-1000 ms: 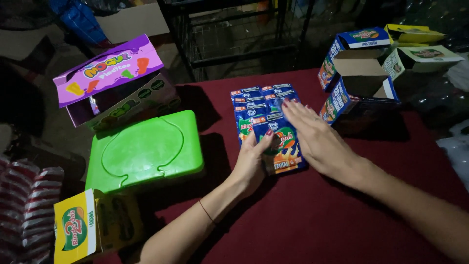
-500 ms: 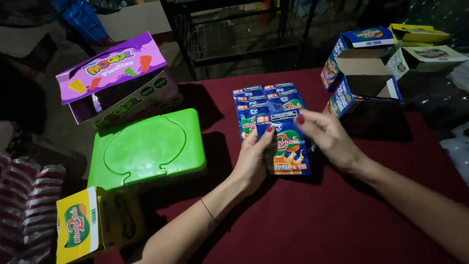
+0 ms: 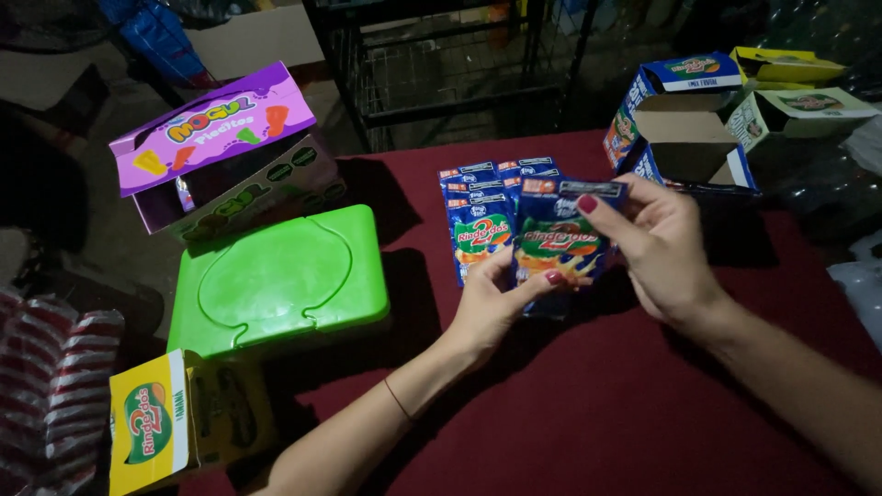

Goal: The person is sorting and packing small snack packets into various cardboard boxes on a table.

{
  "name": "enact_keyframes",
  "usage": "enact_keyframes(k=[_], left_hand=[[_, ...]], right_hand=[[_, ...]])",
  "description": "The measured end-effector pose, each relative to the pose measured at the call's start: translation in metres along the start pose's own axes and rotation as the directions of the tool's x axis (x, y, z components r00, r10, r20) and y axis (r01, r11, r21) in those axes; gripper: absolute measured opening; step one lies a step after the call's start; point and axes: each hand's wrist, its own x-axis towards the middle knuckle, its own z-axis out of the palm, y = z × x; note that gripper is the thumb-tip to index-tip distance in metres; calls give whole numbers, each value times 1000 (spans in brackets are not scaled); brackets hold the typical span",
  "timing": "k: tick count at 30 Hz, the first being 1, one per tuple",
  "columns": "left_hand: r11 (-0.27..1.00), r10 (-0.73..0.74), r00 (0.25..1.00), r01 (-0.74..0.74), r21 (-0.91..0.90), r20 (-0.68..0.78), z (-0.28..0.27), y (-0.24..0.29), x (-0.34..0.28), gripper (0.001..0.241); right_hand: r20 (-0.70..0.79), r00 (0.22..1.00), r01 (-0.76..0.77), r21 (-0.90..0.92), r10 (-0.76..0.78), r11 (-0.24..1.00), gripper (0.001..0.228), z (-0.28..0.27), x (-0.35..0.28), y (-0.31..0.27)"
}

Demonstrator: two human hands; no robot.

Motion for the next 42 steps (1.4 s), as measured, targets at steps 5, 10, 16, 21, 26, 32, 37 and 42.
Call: enact_keyframes(k=[5,10,16,21,26,32,37,42], left_hand=[[993,99,984,-107,-47,-151,4,4,0,29],[996,92,974,-92,9,-205,2,11,-4,21],[978,192,973,-178,113,-126,0,-2,-1,18],[959,217,973,-199,200,-72,-3,-4,-2,22],[992,107,989,-113,-52,-105,0,3,-2,38],[995,82,992,-87,-56,-91,0,5,-3,55],[996,75,993,-79,-49,-95,-1,4,-4,53],[995,95,993,-96,-26,-64,-2,3,-2,54]], right_hand=[[68,997,-24,-77,29,997,19,-13,10,-25],[163,962,-139,-390,217,910,33,-19,14,-50],[234,868,-153,-713,438,684,26,-13,12,-61],[214,863,-187,-707,458,682,29,-2,10,-65],[158,960,7,-840,233,543,38,-62,15,-62],[2,980,-104,-847,197,522,45,-206,125,-48],[420,904,422,-853,-75,309,38,-207,106,-69],[241,933,329,-871,266,-365,54,-174,113,-70]])
